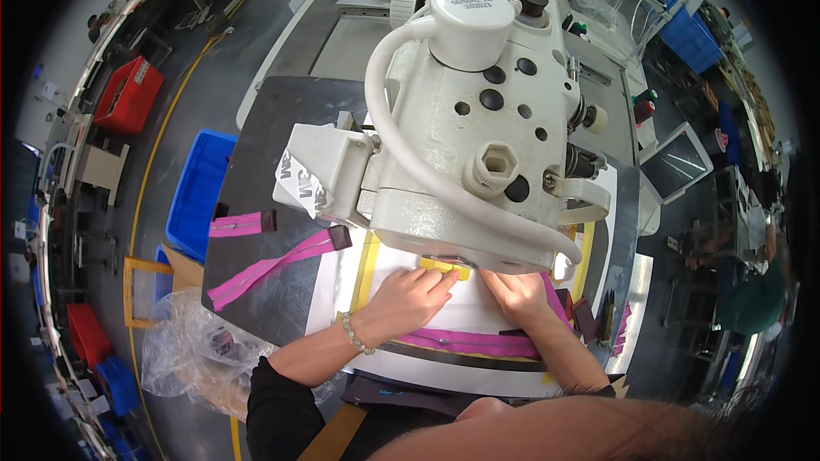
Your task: The recorder is using an industrial sewing machine to sew fabric onto pink zippers.
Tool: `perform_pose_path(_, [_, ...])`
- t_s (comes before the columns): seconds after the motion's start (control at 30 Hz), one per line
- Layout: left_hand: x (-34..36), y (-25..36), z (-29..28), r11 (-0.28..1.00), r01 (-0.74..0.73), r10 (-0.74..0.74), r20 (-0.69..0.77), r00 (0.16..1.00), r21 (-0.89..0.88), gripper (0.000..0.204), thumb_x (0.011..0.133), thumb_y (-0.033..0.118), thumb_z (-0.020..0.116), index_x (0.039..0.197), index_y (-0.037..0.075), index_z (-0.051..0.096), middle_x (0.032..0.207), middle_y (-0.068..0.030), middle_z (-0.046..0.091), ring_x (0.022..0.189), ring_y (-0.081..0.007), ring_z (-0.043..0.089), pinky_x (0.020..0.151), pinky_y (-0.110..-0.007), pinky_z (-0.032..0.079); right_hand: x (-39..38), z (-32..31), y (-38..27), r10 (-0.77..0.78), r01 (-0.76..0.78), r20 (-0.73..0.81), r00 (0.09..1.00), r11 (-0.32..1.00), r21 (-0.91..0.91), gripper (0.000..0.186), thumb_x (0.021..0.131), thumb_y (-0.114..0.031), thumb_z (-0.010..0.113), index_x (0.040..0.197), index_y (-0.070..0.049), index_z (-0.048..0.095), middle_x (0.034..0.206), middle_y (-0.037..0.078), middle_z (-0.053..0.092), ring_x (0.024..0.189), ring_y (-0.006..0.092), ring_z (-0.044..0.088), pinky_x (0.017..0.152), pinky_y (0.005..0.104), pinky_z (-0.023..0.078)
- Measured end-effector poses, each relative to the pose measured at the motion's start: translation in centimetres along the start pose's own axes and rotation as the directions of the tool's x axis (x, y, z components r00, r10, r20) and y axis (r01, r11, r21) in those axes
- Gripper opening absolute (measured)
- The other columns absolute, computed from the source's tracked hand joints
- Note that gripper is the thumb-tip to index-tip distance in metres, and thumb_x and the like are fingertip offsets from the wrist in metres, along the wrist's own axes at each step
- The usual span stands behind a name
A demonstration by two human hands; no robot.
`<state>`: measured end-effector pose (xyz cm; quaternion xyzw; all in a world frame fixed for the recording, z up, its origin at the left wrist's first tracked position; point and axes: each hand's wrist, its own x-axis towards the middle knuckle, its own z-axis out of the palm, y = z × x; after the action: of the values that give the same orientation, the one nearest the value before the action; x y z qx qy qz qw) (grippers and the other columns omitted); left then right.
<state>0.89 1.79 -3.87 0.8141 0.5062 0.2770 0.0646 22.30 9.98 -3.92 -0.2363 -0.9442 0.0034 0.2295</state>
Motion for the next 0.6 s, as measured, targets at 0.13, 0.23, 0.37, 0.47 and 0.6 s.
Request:
perform_pose_path(0.13, [0.04, -0.09, 0.0, 1.0, -0.012, 0.012, -0.003, 1.0, -0.003, 0.028, 0.082, 0.015, 0.063, 0.107, 0.003, 0.065, 0.072, 0.0006, 0.053, 0.067, -0.0121, 0.057, 0.056, -0.028, 0.044, -0.24, 0.09, -0.02, 0.015, -0.015, 0.005, 1.0, 1.0, -0.011, 0.022, 0.072, -0.004, 0.067, 0.094, -0.003, 0.07, 0.102, 0.008, 0.069, 0.089, 0.0206, 0.067, 0.084, 0.0327, 0.051])
perform_pose_path(0.23, [-0.02, -0.04, -0.08, 1.0, -0.01, 0.01, -0.001, 1.0, 0.001, 0.028, 0.082, 0.015, 0.063, 0.107, 0.002, 0.064, 0.073, 0.0005, 0.053, 0.067, -0.0119, 0.057, 0.056, -0.027, 0.044, -0.05, 0.04, 0.0, -0.002, 0.002, 0.0, 1.0, 1.0, -0.024, 0.022, 0.071, -0.004, 0.067, 0.093, -0.003, 0.07, 0.101, 0.008, 0.069, 0.089, 0.021, 0.067, 0.084, 0.0325, 0.051])
perform_pose_path(0.37, [0.08, -0.1, -0.02, 1.0, -0.011, 0.011, 0.0, 1.0, -0.007, 0.028, 0.082, 0.015, 0.063, 0.107, 0.002, 0.064, 0.073, 0.0005, 0.053, 0.067, -0.0117, 0.057, 0.055, -0.027, 0.044, -0.28, 0.04, 0.07, -0.005, 0.005, 0.0, 1.0, 1.0, -0.025, 0.023, 0.07, -0.004, 0.067, 0.093, -0.003, 0.07, 0.1, 0.009, 0.069, 0.093, 0.0216, 0.066, 0.085, 0.033, 0.05])
perform_pose_path(0.47, [0.2, 0.0, -0.08, 1.0, -0.01, 0.009, -0.011, 1.0, -0.015, 0.028, 0.082, 0.014, 0.063, 0.107, 0.001, 0.064, 0.073, 0.0004, 0.053, 0.067, -0.0119, 0.057, 0.055, -0.027, 0.044, 0.19, -0.34, 0.03, -0.007, 0.006, -0.025, 1.0, 1.0, -0.019, 0.024, 0.07, -0.004, 0.067, 0.094, -0.003, 0.07, 0.1, 0.011, 0.069, 0.097, 0.0234, 0.065, 0.087, 0.0343, 0.05])
perform_pose_path(0.6, [0.15, -0.07, -0.07, 1.0, -0.008, 0.008, -0.004, 1.0, -0.014, 0.028, 0.082, 0.014, 0.063, 0.107, 0.002, 0.064, 0.073, 0.0002, 0.053, 0.066, -0.0122, 0.056, 0.054, -0.027, 0.044, 0.38, -0.29, 0.09, -0.002, 0.002, -0.033, 0.999, 1.0, -0.002, 0.024, 0.07, -0.003, 0.067, 0.094, -0.001, 0.07, 0.101, 0.012, 0.068, 0.1, 0.0255, 0.065, 0.088, 0.0355, 0.05])
